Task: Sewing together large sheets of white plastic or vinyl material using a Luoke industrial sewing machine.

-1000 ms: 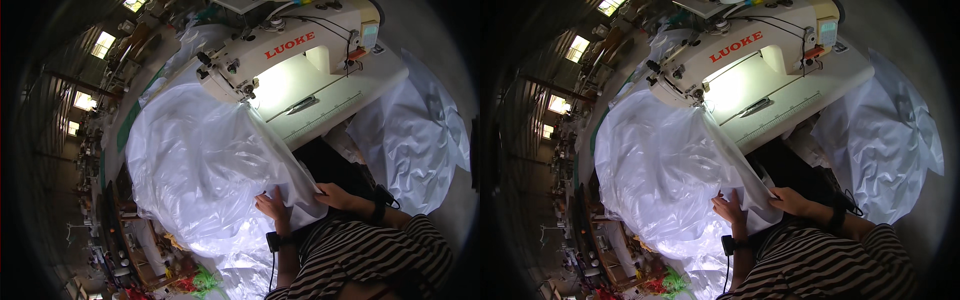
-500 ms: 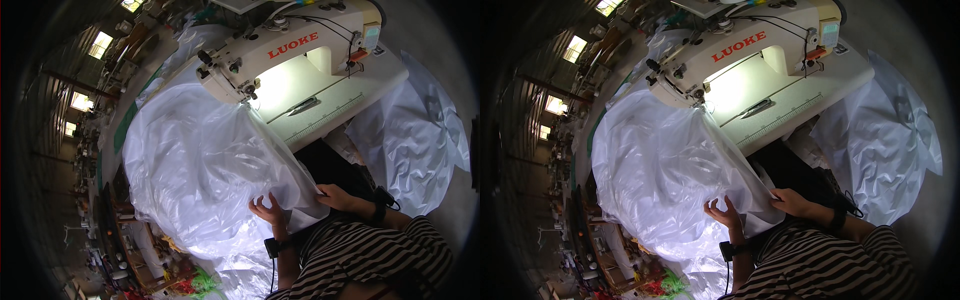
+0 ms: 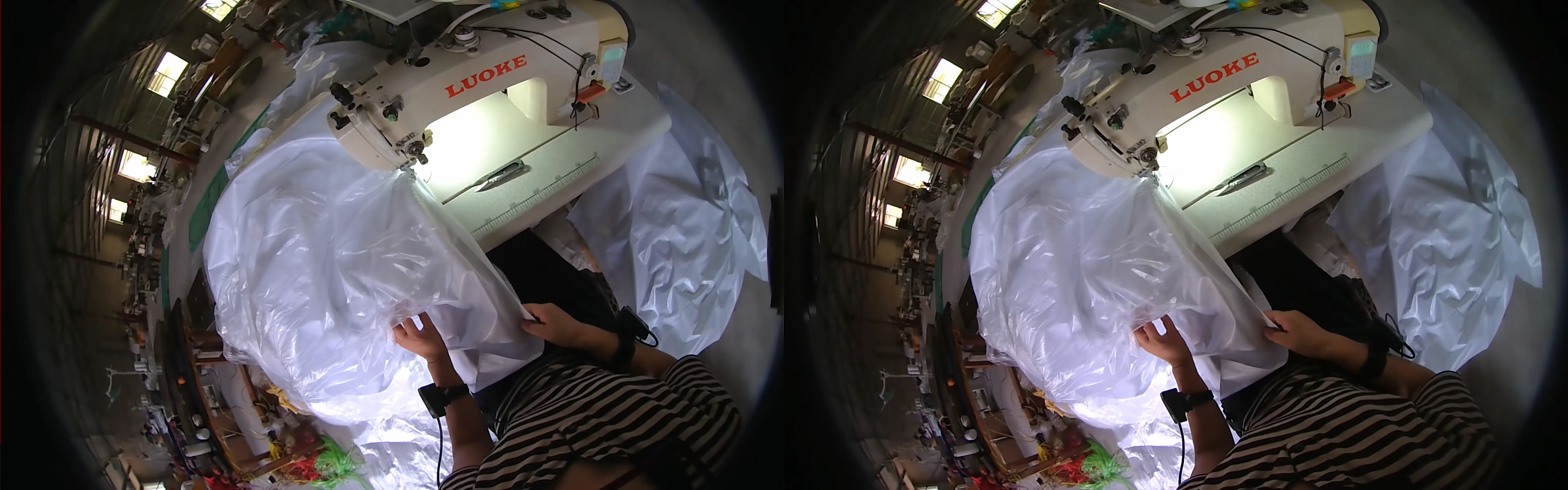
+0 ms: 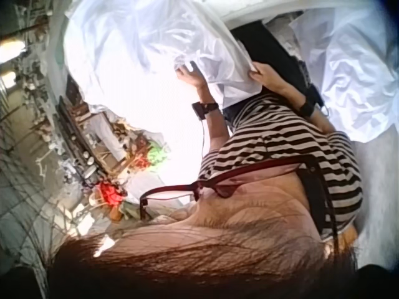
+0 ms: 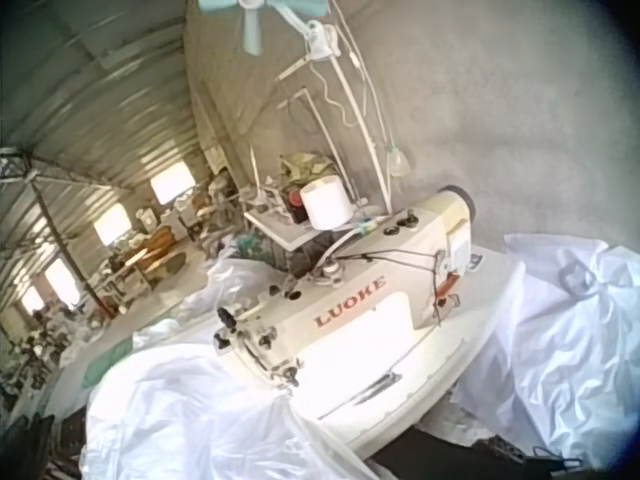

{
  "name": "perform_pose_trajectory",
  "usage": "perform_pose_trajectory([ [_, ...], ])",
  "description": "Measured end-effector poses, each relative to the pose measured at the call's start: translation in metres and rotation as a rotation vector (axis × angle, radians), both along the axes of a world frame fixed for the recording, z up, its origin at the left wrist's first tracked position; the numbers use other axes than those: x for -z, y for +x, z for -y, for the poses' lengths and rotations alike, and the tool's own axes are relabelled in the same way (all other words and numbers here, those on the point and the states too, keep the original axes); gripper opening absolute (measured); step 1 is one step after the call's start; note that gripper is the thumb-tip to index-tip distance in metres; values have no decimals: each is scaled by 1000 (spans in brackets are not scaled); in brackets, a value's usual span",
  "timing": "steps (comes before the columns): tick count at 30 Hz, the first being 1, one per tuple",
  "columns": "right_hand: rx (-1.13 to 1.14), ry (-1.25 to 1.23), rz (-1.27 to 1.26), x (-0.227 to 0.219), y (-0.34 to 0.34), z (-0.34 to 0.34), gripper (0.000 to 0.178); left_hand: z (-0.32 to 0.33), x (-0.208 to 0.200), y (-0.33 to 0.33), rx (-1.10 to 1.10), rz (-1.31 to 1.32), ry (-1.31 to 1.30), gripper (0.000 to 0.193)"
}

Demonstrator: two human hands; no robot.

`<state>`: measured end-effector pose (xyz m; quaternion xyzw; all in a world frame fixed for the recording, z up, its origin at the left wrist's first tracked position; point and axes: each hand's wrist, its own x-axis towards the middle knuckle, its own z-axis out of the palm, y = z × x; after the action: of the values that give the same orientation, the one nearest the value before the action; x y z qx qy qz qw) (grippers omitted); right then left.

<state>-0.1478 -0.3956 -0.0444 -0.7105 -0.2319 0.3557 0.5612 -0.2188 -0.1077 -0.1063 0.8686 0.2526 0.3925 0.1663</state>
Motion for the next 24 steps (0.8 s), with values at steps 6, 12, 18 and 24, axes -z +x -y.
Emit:
perform_pose_trajectory([
  [6, 0, 50, -64, 3, -2, 0, 35, -3, -15, 13, -209, 64, 194, 26],
  [12, -17, -9, 25, 4, -2, 0, 32, -12, -24, 6, -151, -22, 210, 21],
  [18, 17, -35, -55, -6, -1, 3, 31, 28, -73, -68, 74, 98, -80, 9],
  [24, -10, 73, -328, -36, -8, 26, 38, 109, -137, -58, 700, -186, -412, 18],
])
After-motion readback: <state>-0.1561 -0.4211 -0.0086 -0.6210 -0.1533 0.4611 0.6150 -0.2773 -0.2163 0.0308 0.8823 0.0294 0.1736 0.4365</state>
